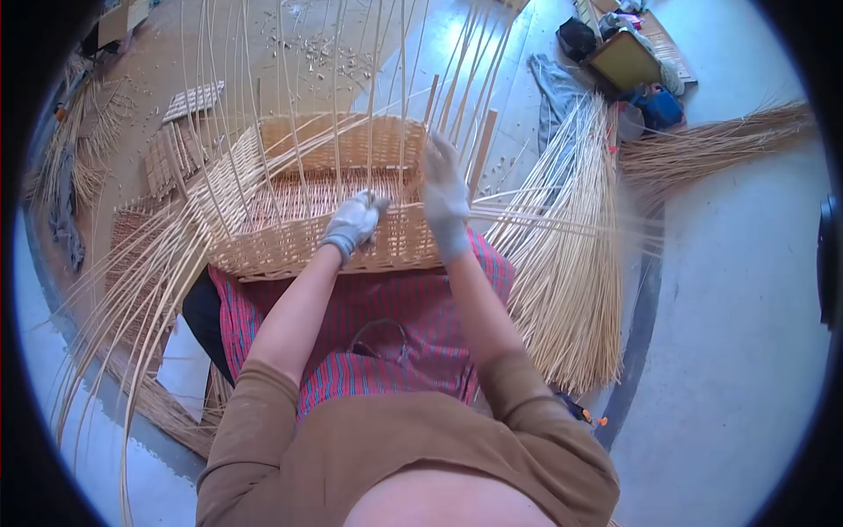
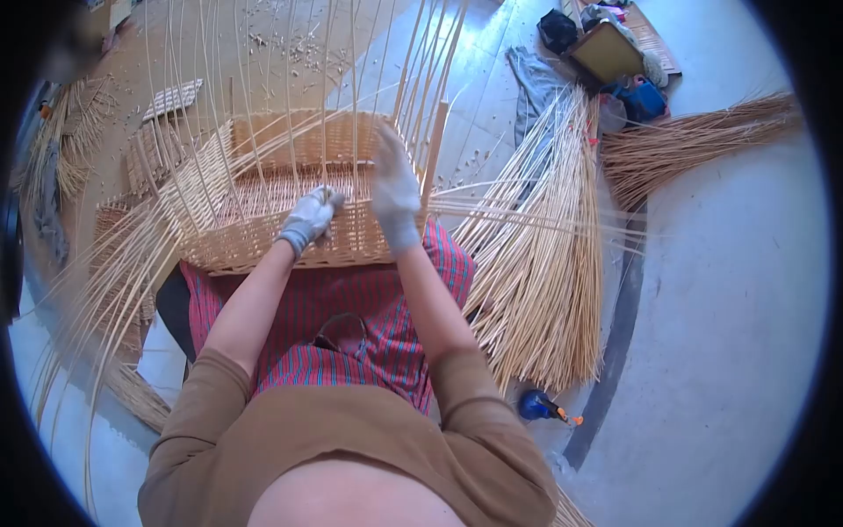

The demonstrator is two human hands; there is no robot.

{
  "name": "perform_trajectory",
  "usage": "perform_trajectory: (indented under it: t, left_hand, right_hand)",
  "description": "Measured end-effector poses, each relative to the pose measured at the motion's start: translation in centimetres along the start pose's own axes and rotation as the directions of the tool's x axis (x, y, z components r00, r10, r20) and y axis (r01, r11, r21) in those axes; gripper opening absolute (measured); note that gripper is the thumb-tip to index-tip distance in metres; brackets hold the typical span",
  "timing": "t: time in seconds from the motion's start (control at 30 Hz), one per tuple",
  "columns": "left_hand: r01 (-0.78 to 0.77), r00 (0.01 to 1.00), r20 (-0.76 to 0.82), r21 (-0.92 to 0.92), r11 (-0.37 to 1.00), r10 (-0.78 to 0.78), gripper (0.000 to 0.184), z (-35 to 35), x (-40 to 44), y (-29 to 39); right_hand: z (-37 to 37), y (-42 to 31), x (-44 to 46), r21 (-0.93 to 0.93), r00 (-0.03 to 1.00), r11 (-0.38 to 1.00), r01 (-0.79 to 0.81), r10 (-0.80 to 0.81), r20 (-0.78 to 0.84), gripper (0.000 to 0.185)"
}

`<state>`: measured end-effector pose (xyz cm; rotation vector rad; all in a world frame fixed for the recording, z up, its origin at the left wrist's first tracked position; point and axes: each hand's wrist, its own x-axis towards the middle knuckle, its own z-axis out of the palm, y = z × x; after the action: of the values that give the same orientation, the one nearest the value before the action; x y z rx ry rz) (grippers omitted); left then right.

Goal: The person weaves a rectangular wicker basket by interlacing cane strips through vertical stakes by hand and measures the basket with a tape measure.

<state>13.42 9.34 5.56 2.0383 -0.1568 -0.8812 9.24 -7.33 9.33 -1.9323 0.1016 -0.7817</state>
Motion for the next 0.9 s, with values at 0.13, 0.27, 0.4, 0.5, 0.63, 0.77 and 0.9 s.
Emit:
perform_trajectory:
  t: [0.13,0.27,0.4,0.5,0.63,0.77,0.9]
  left_hand:
    - [0.1,0.991,-0.077,-0.115,0.988,-0.109,0.045,0.0,-0.8,1.5]
    - [0.056,0.993,-0.092,-0.148,0.987,-0.07,0.031,0.4,-1.8,1.6]
    - [-0.176,0.914,-0.386,-0.093,0.98,0.128,0.027,2.3,-2.0,1.6]
    - [-0.666,0.241,-0.494,0.542,0.513,0.835,0.061,4.8,-4.0,3.8]
    - [-0.346,0.896,-0.05,0.541,0.766,0.44,0.091,9.5,-2.3,5.2]
    - [-0.263,0.925,0.003,0.726,0.636,0.379,0.084,10.2,-1.6,4.2]
    - [-0.303,0.929,0.067,0.704,0.643,0.364,0.073,10.5,-1.2,3.6]
  right_hand:
    - [4.1,0.9,6.8,-0.419,0.992,0.899,0.124,-0.103,0.072,0.068]
    - [-4.4,2.7,-1.1,0.367,0.968,0.929,0.059,0.036,-0.247,0.051]
    - [-13.5,5.7,-7.7,0.452,0.763,0.743,-0.494,0.62,-0.185,0.019]
    - [-14.0,3.0,-5.1,0.243,0.782,0.814,-0.527,0.577,-0.236,0.023]
    - [-9.1,-1.5,6.0,-0.746,0.93,0.582,0.323,-0.343,0.134,0.059]
    - [-9.1,-1.5,5.5,-0.759,0.979,0.644,0.099,-0.199,-0.041,0.058]
    - [-11.8,6.4,-4.0,-0.88,0.974,0.474,-0.032,0.211,0.078,0.046]
